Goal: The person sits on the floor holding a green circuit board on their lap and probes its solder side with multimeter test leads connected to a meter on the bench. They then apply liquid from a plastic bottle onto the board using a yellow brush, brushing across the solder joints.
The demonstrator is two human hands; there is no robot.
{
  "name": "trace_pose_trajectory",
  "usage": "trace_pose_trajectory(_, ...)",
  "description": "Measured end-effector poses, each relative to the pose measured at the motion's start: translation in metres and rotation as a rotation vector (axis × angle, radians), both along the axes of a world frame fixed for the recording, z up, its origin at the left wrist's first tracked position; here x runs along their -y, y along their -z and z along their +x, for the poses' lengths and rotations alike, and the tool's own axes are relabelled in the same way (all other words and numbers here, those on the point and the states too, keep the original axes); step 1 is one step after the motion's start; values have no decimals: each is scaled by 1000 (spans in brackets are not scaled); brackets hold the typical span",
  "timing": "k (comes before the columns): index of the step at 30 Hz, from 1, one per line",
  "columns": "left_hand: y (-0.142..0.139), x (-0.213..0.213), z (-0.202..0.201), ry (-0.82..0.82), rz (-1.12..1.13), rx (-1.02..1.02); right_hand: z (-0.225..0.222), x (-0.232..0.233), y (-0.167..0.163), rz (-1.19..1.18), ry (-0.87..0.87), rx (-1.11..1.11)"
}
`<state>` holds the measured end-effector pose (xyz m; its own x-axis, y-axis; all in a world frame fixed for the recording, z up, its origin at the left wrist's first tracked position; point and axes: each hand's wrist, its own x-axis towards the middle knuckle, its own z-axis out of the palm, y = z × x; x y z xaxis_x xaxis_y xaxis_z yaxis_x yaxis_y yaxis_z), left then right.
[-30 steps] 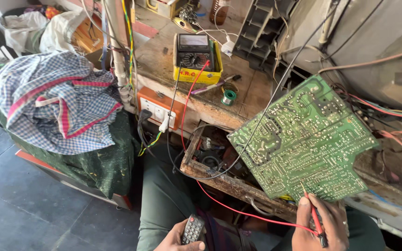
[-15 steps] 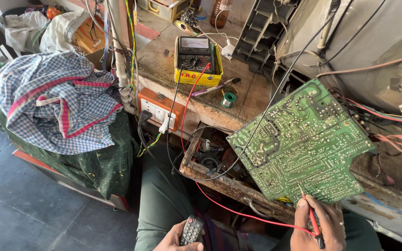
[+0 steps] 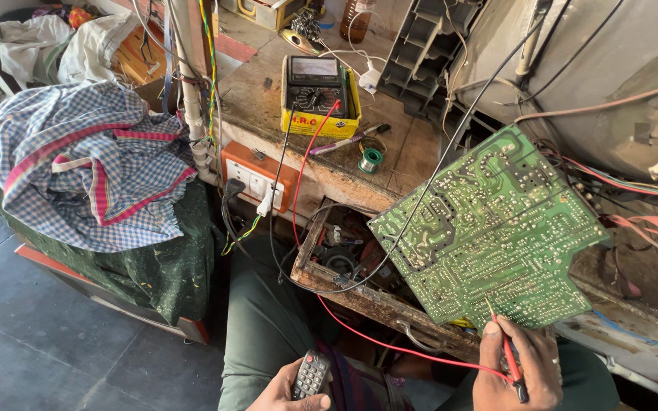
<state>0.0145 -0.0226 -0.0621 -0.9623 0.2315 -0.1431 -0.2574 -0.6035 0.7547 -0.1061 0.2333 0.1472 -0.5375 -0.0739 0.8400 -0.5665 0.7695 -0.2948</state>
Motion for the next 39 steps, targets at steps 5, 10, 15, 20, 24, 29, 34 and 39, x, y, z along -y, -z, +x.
trace_pose_trajectory(5,-29,4,8,37,34,104,1,6,-3,-5,-48,-72)
trace_pose_trajectory(10,-41,3,7,57,-82,106,4,9,-8,-28,-3,-49)
trace_pose_trajectory(15,-44,0,7,19,-41,197,6,11,-9,-77,-6,-26)
trace_pose_trajectory(20,-43,-2,9,-9,32,368,7,12,-8,-110,-26,3)
trace_pose_trajectory(24,-39,-1,7,-6,-24,279,8,12,-7,-126,-37,30)
trace_pose_trajectory(29,-36,0,7,17,-22,229,9,12,-7,-136,-32,37)
trace_pose_trajectory(34,-38,3,8,46,-59,101,7,11,-7,-59,-19,-38)
trace_pose_trajectory(39,-39,6,7,43,53,88,5,8,0,-62,-80,-25)
